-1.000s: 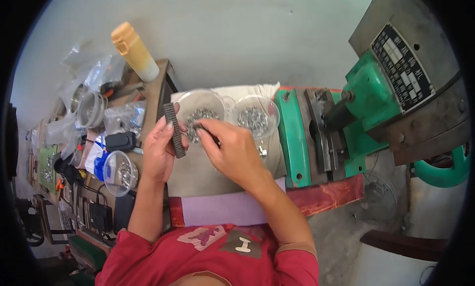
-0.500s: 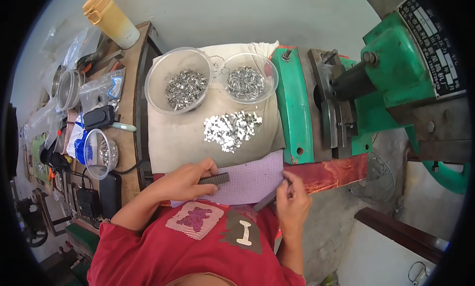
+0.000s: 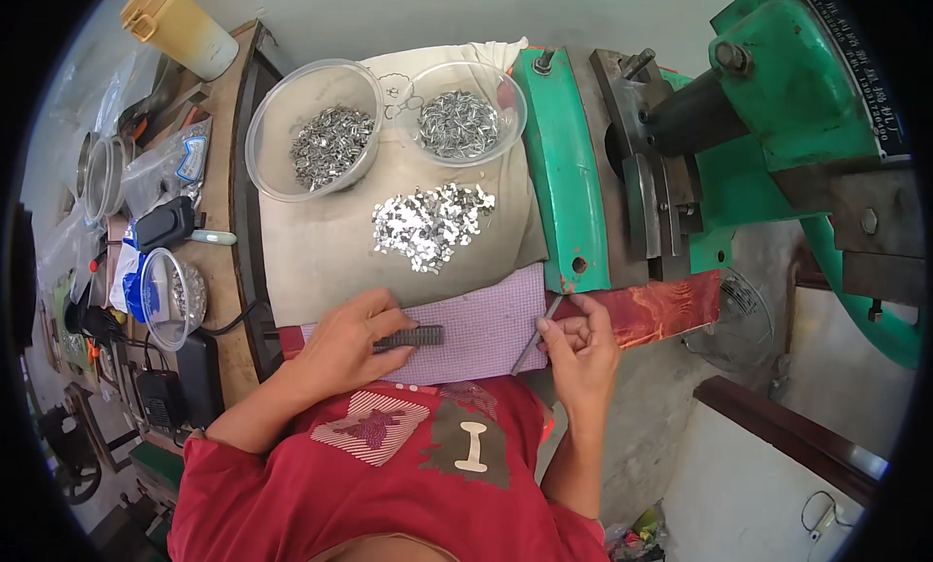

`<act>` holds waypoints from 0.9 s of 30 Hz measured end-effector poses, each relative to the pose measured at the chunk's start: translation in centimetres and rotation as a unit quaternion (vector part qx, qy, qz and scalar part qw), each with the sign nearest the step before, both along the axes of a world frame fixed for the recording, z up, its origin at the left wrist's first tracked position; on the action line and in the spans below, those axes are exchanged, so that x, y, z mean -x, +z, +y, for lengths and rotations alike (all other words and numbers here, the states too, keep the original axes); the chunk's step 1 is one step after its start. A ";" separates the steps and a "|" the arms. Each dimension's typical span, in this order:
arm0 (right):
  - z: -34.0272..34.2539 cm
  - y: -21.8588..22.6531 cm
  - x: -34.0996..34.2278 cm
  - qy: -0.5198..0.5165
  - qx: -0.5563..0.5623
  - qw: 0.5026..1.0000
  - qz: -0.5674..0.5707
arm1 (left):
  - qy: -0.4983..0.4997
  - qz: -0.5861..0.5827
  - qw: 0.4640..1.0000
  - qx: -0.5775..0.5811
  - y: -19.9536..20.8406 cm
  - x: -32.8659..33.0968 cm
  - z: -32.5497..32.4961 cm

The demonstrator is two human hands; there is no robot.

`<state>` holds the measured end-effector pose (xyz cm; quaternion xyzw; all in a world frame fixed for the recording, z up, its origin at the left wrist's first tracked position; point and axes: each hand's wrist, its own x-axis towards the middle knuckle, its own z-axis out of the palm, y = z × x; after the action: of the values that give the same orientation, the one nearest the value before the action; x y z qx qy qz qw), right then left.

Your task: The person aligns small metal fasteners into slots of a metal fixture, places the fixture into a press machine, presses it, and then removes the fixture to arrange additional metal components onto it.

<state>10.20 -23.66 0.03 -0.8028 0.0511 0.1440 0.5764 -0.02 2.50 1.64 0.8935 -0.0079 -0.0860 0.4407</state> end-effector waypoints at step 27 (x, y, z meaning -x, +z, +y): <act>8.7 2.6 -0.7 0.421 0.235 0.836 -0.263 | 0.167 -0.149 0.969 -0.109 -1.1 -2.0 2.3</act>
<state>10.91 -14.94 2.65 -0.8654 -0.4135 0.1397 0.2461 2.02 4.78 0.52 0.9275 0.0853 0.1225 0.3427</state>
